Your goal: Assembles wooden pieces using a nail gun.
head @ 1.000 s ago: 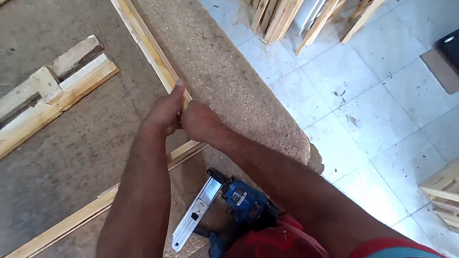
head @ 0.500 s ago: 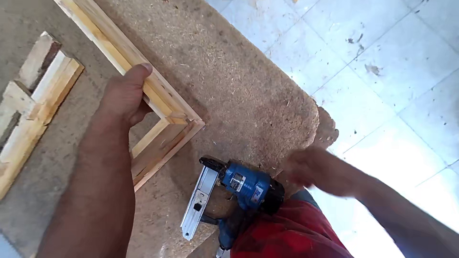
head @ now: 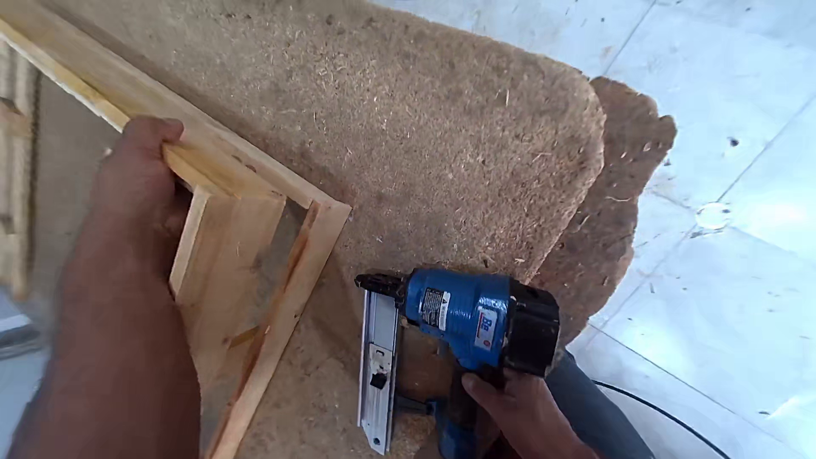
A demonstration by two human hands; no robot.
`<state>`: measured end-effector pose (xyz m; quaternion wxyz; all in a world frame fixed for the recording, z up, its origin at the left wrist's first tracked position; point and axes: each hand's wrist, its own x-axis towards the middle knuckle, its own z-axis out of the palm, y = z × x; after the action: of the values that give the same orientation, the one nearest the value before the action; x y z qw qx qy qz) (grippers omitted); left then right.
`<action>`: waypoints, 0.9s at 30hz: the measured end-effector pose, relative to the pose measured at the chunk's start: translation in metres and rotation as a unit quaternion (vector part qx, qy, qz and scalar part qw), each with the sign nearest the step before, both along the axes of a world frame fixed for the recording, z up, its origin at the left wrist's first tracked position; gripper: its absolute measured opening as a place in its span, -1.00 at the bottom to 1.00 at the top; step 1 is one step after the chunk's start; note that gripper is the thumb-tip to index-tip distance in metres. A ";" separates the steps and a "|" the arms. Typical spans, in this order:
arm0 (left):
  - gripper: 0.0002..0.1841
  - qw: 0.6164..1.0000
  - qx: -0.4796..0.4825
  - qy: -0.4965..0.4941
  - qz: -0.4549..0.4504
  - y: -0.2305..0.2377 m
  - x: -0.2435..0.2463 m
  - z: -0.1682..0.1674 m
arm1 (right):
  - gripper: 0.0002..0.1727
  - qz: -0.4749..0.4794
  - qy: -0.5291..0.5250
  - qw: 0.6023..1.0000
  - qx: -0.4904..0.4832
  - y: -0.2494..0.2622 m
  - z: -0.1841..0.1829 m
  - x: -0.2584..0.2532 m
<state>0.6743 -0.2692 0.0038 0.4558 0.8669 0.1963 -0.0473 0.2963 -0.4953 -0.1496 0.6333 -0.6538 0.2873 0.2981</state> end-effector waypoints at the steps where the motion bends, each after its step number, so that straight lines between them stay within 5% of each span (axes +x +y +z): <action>1: -0.90 1.000 0.026 0.000 -0.009 -0.005 -0.001 0.002 | -0.47 -0.018 -0.009 1.000 0.008 0.000 -0.002 0.001; 6: -0.74 0.997 0.058 0.024 -0.046 0.015 0.005 -0.005 | -0.27 0.128 0.059 0.990 0.011 -0.018 0.020 0.019; 11: -0.73 0.994 0.081 0.010 -0.067 0.003 -0.005 -0.004 | -0.50 -0.063 -0.046 0.991 0.106 0.001 0.007 0.010; 14: -0.73 0.995 0.070 0.015 -0.072 0.018 0.002 -0.007 | -0.62 -0.226 -0.032 0.915 0.332 0.010 -0.007 0.009; 17: -0.73 0.994 0.042 0.023 -0.096 0.035 0.014 -0.011 | -0.57 -0.202 0.017 0.871 0.448 0.011 -0.017 0.021; 21: -0.78 0.993 0.100 0.017 -0.055 -0.016 0.002 -0.008 | -0.75 -0.158 0.037 0.885 0.437 0.009 0.011 0.048; 24: -0.74 0.990 0.137 0.013 -0.036 -0.038 -0.006 -0.006 | -0.71 -0.216 0.024 0.860 0.461 0.025 0.002 0.046; 27: -0.79 0.991 0.125 0.028 -0.044 0.001 0.007 -0.009 | -0.65 -0.284 -0.018 0.829 0.482 0.045 -0.004 0.046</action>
<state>0.6811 -0.2680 -0.0051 0.3358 0.9231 0.1750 -0.0669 0.3427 -0.4508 -0.1533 0.9296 -0.1607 0.2688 0.1943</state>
